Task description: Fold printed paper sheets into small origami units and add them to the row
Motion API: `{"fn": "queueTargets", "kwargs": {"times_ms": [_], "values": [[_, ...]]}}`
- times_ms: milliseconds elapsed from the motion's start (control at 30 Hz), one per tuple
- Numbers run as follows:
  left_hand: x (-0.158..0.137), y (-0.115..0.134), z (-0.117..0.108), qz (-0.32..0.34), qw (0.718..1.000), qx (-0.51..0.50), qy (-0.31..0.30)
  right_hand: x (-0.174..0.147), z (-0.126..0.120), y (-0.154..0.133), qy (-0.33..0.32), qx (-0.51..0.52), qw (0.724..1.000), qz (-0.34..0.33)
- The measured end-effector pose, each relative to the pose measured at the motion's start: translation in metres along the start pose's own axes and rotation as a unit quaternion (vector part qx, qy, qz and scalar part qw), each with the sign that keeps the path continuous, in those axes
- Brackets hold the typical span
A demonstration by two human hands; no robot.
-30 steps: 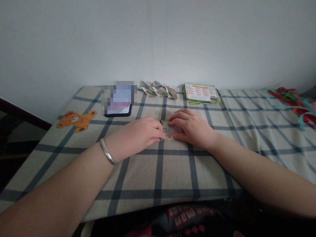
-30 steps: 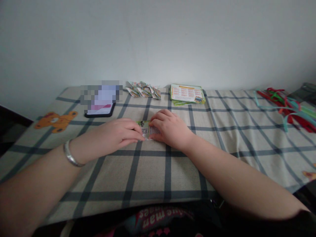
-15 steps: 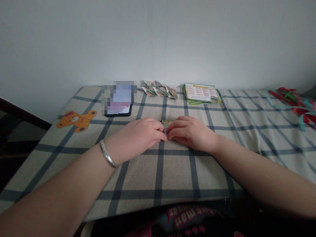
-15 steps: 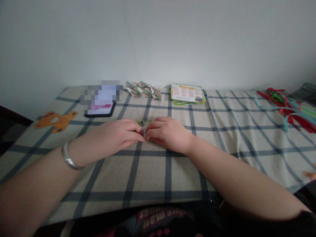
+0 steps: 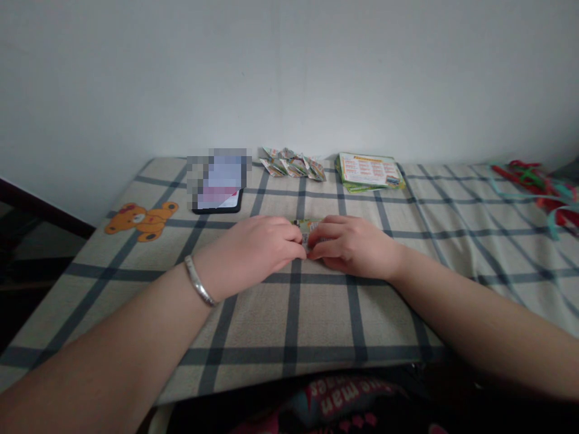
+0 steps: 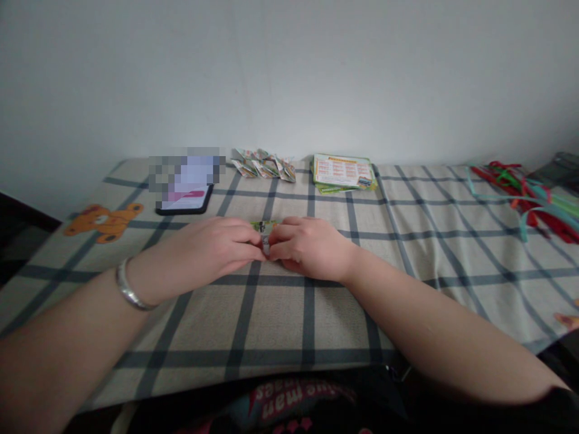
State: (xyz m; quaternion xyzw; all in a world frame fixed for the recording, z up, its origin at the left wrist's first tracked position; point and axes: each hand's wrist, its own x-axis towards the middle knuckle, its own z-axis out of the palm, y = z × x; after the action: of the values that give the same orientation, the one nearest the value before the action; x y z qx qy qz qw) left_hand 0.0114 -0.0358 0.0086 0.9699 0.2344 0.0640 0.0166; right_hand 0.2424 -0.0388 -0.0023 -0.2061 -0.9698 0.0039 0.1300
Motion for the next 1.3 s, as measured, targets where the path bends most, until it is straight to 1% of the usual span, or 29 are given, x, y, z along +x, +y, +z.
{"fn": "queueTargets", "kwargs": {"times_ms": [100,133,167,300,500,700,967,1100,1300], "values": [[0.0,0.003,-0.002,0.006,1.0,0.016,-0.006,0.0,-0.001,-0.001,0.0,-0.009,1.0,-0.001],[-0.001,0.003,-0.002,-0.005,1.0,0.021,-0.014,0.0,-0.001,-0.001,0.0,-0.009,1.0,0.0],[-0.001,0.003,-0.002,0.0,1.0,0.02,-0.004,0.0,0.0,-0.001,0.0,-0.007,1.0,0.001],[-0.002,0.0,-0.003,0.006,1.0,0.006,-0.01,-0.001,-0.002,-0.001,-0.006,0.0,1.0,0.005],[-0.002,-0.002,-0.007,-0.012,1.0,-0.008,-0.016,-0.004,-0.008,0.0,-0.028,0.016,0.999,0.022],[-0.005,-0.004,-0.008,-0.013,1.0,0.005,-0.027,-0.007,-0.012,0.003,-0.028,0.056,0.998,0.015],[-0.01,0.003,-0.013,-0.035,0.997,0.048,-0.045,-0.012,-0.018,0.006,-0.048,0.072,0.995,0.042],[-0.013,0.001,-0.014,-0.048,0.997,0.03,-0.05,-0.014,-0.023,0.006,-0.06,0.077,0.994,0.057],[-0.011,-0.006,-0.013,-0.041,0.998,-0.007,-0.04,-0.018,-0.028,0.008,-0.07,0.083,0.992,0.063]]}}
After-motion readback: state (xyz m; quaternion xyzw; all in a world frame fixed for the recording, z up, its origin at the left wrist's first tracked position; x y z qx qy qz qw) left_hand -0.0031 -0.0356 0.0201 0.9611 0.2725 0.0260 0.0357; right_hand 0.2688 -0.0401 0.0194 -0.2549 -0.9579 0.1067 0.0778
